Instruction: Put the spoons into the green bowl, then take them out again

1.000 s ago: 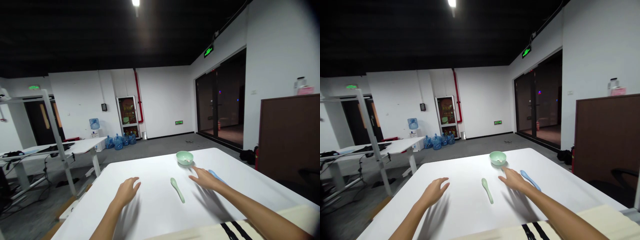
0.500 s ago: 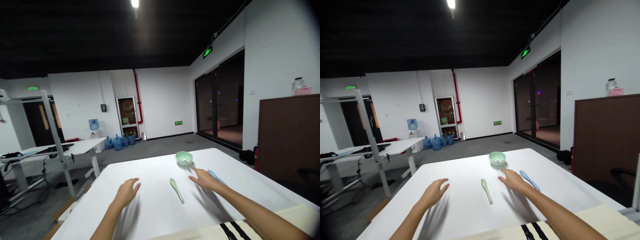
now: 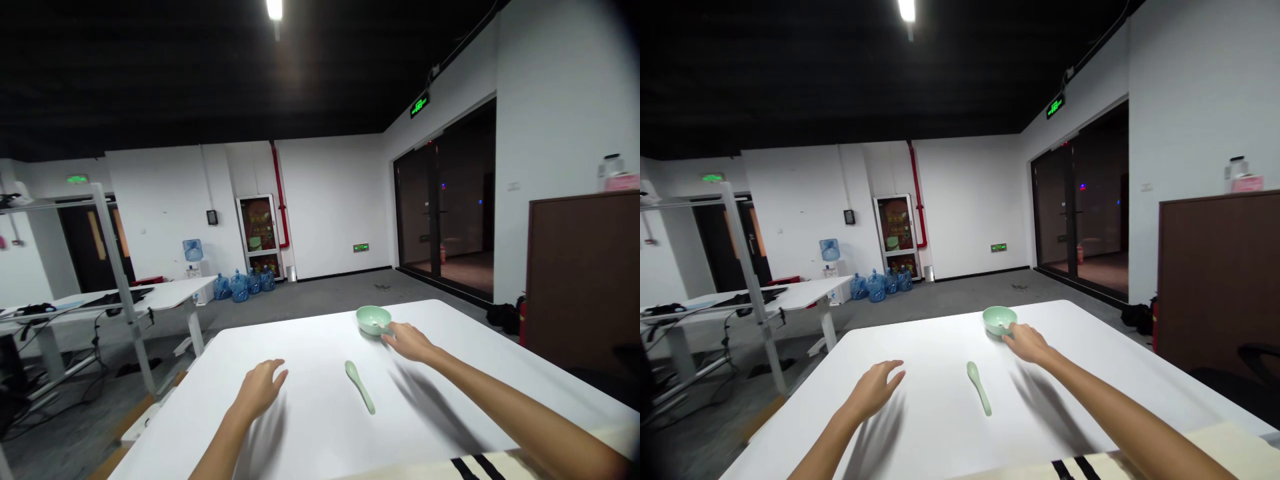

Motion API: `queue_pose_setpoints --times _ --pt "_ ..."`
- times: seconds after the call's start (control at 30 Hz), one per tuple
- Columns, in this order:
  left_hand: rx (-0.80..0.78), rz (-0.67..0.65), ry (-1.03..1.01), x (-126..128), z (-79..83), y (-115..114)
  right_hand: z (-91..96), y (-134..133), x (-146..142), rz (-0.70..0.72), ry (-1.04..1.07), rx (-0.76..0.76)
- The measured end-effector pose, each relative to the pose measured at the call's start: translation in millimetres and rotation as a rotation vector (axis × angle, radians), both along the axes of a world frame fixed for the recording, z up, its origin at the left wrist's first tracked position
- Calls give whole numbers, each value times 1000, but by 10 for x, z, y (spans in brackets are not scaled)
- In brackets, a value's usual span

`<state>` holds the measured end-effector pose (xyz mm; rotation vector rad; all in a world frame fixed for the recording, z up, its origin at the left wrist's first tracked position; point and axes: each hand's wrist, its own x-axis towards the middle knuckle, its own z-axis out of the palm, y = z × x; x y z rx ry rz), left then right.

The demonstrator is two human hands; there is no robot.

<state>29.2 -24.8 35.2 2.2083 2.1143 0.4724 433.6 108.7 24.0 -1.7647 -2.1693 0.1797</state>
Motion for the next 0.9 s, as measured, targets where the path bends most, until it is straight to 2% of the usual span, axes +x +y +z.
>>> queue_pose_setpoints --times 0.27,0.47,0.67,0.9 --pt "-6 11 -7 6 -5 -7 135 505 -80 -87 -77 20" --pt "-4 9 -1 31 17 0 152 860 -138 -148 -67 -43" --pt "-6 -4 -16 50 42 18 50 1178 -180 -181 -72 -86" --pt "-3 -10 -43 49 44 33 -189 1390 -225 -193 -80 -116"
